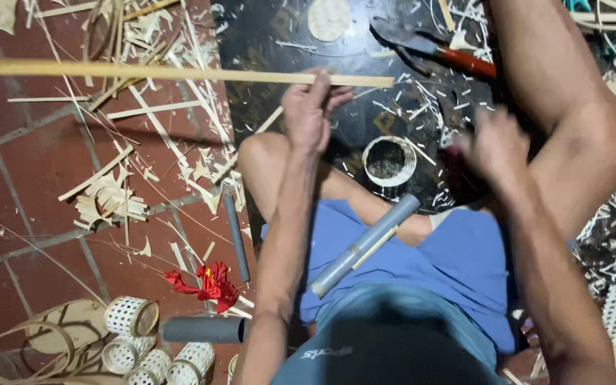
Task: The person sits on the workshop floor and weaves thin bamboo strips around a gray cylindrical mold, bending and interlacing the strips by hand to form a round woven basket body. They fit the woven piece over the cylinder, press the strips into place, and at the end hold and press a round woven base piece with both hands.
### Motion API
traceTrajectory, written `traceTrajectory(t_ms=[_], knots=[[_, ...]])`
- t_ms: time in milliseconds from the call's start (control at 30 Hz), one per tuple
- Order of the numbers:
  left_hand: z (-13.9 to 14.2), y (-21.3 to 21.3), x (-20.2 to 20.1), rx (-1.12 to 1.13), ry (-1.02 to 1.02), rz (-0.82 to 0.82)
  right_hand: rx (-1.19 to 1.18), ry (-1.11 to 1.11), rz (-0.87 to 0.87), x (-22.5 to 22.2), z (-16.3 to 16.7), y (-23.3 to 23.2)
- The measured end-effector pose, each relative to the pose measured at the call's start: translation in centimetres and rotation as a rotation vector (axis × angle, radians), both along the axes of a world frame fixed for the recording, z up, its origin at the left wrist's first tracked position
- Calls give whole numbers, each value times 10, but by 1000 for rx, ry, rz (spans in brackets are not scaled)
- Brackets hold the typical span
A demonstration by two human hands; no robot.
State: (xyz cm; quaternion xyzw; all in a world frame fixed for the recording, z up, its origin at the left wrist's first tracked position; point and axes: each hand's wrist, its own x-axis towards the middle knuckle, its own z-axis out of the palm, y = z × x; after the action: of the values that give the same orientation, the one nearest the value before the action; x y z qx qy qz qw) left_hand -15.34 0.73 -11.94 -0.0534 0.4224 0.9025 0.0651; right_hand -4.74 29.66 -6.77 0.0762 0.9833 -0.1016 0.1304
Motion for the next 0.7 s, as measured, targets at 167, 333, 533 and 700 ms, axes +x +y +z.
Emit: traceTrajectory(t_ms=[167,333,533,700], knots=[[-2,31,3,251,-7,-22,105,-111,-68,25,-42,-8],[7,58,-3,319,5,63,-223,-142,-202,-1,-35,16],[10,100,-2,337,11,114,-887,274,-235,19,-30,-8],[7,109,2,313,37,76,-1247,306,-230,25,-20,-25]])
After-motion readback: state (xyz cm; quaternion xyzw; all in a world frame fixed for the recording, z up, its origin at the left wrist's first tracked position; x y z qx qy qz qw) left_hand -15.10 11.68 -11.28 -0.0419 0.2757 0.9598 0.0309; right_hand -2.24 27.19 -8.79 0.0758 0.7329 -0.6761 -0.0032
